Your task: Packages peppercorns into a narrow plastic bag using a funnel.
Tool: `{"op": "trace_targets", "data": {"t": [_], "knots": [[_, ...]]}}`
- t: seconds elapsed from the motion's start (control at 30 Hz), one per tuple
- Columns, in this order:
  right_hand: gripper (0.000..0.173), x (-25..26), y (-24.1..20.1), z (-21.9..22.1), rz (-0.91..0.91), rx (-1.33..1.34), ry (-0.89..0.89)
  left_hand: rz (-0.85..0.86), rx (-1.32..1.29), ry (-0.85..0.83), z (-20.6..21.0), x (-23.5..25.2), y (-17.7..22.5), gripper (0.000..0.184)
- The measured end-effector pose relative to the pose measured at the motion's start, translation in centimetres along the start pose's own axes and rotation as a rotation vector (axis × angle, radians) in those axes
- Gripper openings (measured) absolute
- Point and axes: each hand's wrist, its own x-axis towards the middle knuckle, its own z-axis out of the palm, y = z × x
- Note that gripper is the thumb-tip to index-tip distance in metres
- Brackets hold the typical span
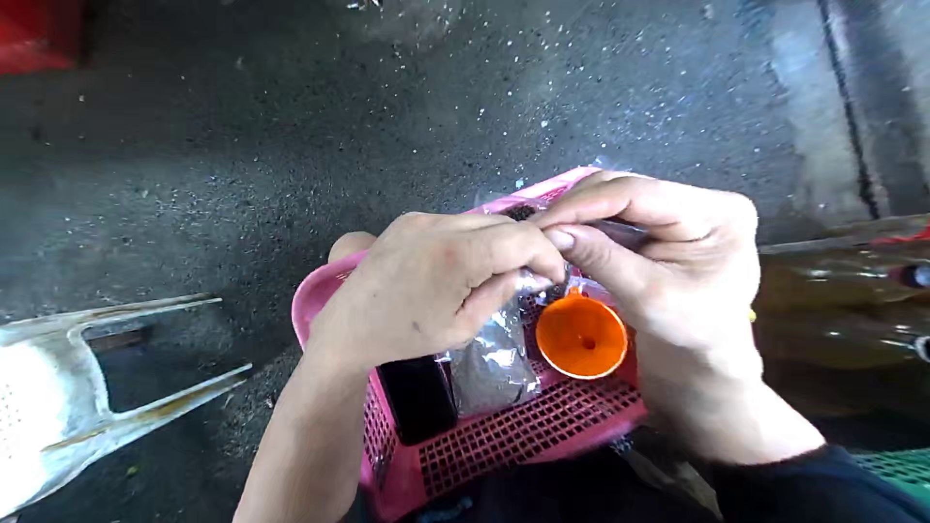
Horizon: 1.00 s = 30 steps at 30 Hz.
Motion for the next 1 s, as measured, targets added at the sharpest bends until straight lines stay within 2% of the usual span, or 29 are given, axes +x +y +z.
{"op": "trace_targets", "data": {"t": [0.1, 0.17, 0.23, 0.33, 0.43, 0.5, 0.6, 0.67, 0.77, 0.9, 1.0], "knots": [[0.012, 0.0, 0.1, 0.0, 0.017, -0.055, 0.087, 0.022, 0.174, 0.179, 1.3, 0.6, -0.1, 0.02], [0.013, -0.1, -0.1, 0.0, 0.048, -0.016, 0.161, 0.012, 0.152, 0.29, 2.2, 1.0, -0.2, 0.019], [0.014, -0.2, -0.1, 0.3, 0.055, 0.016, 0.226, -0.059, -0.066, 0.382, 3.0, 1.4, -0.4, 0.014], [0.013, -0.3, 0.2, 0.6, 0.019, 0.001, 0.291, -0.217, -0.544, 0.508, 3.8, 1.8, -0.4, 0.011], [0.01, -0.3, 0.6, 0.7, -0.065, -0.061, 0.282, -0.327, -0.931, 0.593, 4.1, 2.0, -0.2, 0.018], [0.01, -0.4, 0.8, 0.6, -0.118, -0.126, 0.242, -0.38, -0.996, 0.617, 4.2, 2.1, 0.0, 0.03], [0.01, -0.5, 0.8, 0.3, -0.16, -0.17, 0.198, -0.387, -0.769, 0.585, 4.1, 2.0, 0.0, 0.052], [0.01, -0.6, 0.5, 0.0, -0.152, -0.156, 0.183, -0.311, -0.43, 0.54, 4.1, 2.1, 0.0, 0.056], [0.011, -0.4, 0.3, -0.5, -0.149, -0.126, 0.19, -0.179, -0.141, 0.466, 4.3, 1.9, -0.4, 0.058], [0.013, -0.5, 0.3, -0.5, -0.163, -0.115, 0.185, -0.108, 0.103, 0.492, 4.5, 1.8, -0.2, 0.07], [0.021, -0.6, 0.3, -0.1, -0.145, -0.08, 0.196, -0.086, 0.128, 0.527, 4.4, 2.0, 0.0, 0.07]]}}
